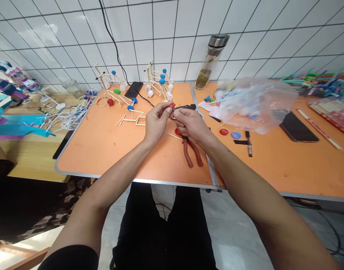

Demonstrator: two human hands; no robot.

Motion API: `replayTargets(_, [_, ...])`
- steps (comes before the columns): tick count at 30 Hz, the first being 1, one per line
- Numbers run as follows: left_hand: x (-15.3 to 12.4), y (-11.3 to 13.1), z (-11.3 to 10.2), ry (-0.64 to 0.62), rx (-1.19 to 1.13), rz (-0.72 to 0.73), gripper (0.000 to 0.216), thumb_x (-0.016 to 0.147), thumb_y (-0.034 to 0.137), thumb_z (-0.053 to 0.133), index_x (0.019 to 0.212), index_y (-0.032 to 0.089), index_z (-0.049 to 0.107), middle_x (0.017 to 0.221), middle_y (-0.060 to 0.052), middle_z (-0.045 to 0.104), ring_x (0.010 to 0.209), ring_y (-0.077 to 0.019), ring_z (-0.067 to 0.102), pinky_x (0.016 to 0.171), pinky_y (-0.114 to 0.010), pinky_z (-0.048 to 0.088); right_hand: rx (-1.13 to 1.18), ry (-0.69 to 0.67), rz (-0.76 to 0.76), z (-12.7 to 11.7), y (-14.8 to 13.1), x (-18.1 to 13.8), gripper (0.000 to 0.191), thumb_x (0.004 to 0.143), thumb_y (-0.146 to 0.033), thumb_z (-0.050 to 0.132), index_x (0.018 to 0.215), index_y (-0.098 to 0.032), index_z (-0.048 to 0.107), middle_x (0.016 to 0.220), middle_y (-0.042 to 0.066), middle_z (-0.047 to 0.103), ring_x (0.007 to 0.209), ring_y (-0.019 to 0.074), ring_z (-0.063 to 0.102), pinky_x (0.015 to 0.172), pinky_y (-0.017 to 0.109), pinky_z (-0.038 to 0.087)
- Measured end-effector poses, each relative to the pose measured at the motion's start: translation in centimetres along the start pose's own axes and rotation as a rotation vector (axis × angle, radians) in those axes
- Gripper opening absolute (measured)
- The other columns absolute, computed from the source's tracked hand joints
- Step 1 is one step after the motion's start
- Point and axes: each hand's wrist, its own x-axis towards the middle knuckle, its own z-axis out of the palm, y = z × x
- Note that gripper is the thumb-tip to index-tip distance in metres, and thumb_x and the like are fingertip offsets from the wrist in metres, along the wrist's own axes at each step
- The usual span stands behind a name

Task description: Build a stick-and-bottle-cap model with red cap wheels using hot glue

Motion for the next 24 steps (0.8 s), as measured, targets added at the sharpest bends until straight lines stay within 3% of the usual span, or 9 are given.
replayTargets(4, [-0.3, 0.0, -0.1, 0.035, 0.203, 0.022, 0.034, 0.099, 0.056, 0.084, 0.112, 0.024, 0.085, 0.110, -0.006, 0.088, 0.103, -0.0207, 0.082, 0.098, -0.035, 0.064, -0.817, 0.278, -0.219, 1.4, 0.8, -0.3, 0.027, 0.113, -0.038, 0.051, 0.105, -0.020, 0.070, 0.094, 0.010, 0.074, 0.083, 0.0248, 0.064, 0.071, 0.033, 0.040])
replayTargets(6, [-0.4, -0.1, -0.1, 0.050, 0.217, -0.002, 0.031, 0.099, 0.054, 0.084, 0.107, 0.023, 0.083, 0.103, -0.005, 0.087, 0.099, -0.0193, 0.081, 0.094, -0.033, 0.065, -1.124, 0.296, -0.199, 1.9, 0.9, -0.6, 0.032, 0.115, -0.033, 0.045, 0.120, -0.018, 0.072, 0.115, 0.017, 0.080, 0.097, 0.0312, 0.071, 0.077, 0.036, 0.040])
replayTargets(8, [-0.3, -0.4, -0.1, 0.052, 0.160, -0.045, 0.033, 0.098, 0.055, 0.086, 0.104, 0.023, 0.082, 0.099, -0.004, 0.086, 0.095, -0.0183, 0.081, 0.090, -0.032, 0.065, -1.216, 0.291, -0.167, 2.1, 0.9, -0.8, 0.036, 0.116, -0.033, 0.042, 0.127, -0.016, 0.072, 0.120, 0.020, 0.081, 0.100, 0.0333, 0.072, 0.079, 0.037, 0.040])
replayTargets(10, [-0.2, -0.6, -0.2, 0.041, 0.094, -0.074, 0.038, 0.094, 0.059, 0.088, 0.104, 0.023, 0.082, 0.102, -0.005, 0.087, 0.097, -0.0186, 0.082, 0.092, -0.032, 0.066, -1.088, 0.288, -0.182, 2.1, 0.9, -0.8, 0.033, 0.115, -0.033, 0.044, 0.120, -0.017, 0.073, 0.112, 0.018, 0.080, 0.096, 0.0309, 0.070, 0.078, 0.037, 0.040])
replayTargets(13, [-0.1, -0.6, -0.3, 0.004, 0.011, -0.060, 0.047, 0.088, 0.066, 0.093, 0.107, 0.023, 0.083, 0.113, -0.008, 0.088, 0.105, -0.0210, 0.083, 0.096, -0.035, 0.067, -0.535, 0.180, -0.137, 1.2, 0.4, -0.5, 0.025, 0.111, -0.039, 0.054, 0.099, -0.021, 0.067, 0.080, 0.004, 0.065, 0.069, 0.0193, 0.054, 0.065, 0.031, 0.038])
replayTargets(16, [0.1, 0.2, -0.3, -0.062, -0.071, -0.032, 0.048, 0.087, 0.066, 0.093, 0.111, 0.025, 0.084, 0.127, -0.009, 0.087, 0.111, -0.0228, 0.084, 0.102, -0.039, 0.067, 0.108, -0.123, 0.132, -0.3, -0.8, -0.4, 0.022, 0.107, -0.044, 0.062, 0.100, -0.023, 0.061, 0.065, -0.010, 0.035, 0.050, 0.0107, 0.018, 0.048, 0.025, 0.019])
replayTargets(18, [0.2, 0.9, -0.2, -0.110, -0.136, -0.027, 0.045, 0.090, 0.064, 0.092, 0.112, 0.026, 0.083, 0.136, -0.010, 0.085, 0.114, -0.0237, 0.084, 0.107, -0.043, 0.066, 0.355, -0.307, 0.258, -1.1, -1.6, -0.5, 0.018, 0.108, -0.041, 0.061, 0.103, -0.024, 0.059, 0.064, -0.014, 0.026, 0.049, 0.0090, 0.003, 0.045, 0.023, 0.009])
replayTargets(21, [0.3, 1.7, -0.1, -0.133, -0.212, -0.039, 0.046, 0.089, 0.064, 0.093, 0.111, 0.026, 0.083, 0.141, -0.010, 0.084, 0.121, -0.0268, 0.084, 0.113, -0.048, 0.065, 0.467, -0.380, 0.258, -1.5, -2.1, -0.5, 0.020, 0.112, -0.040, 0.055, 0.099, -0.025, 0.055, 0.064, -0.014, 0.020, 0.050, 0.0085, -0.004, 0.044, 0.021, 0.005])
replayTargets(24, [0.3, 1.6, 0.0, -0.074, -0.206, -0.067, 0.045, 0.087, 0.063, 0.096, 0.110, 0.026, 0.084, 0.139, -0.010, 0.084, 0.121, -0.0273, 0.084, 0.112, -0.049, 0.065, 0.230, -0.267, 0.171, -0.7, -1.5, -0.3, 0.025, 0.113, -0.046, 0.049, 0.099, -0.026, 0.054, 0.064, -0.013, 0.023, 0.049, 0.0099, 0.004, 0.045, 0.022, 0.013])
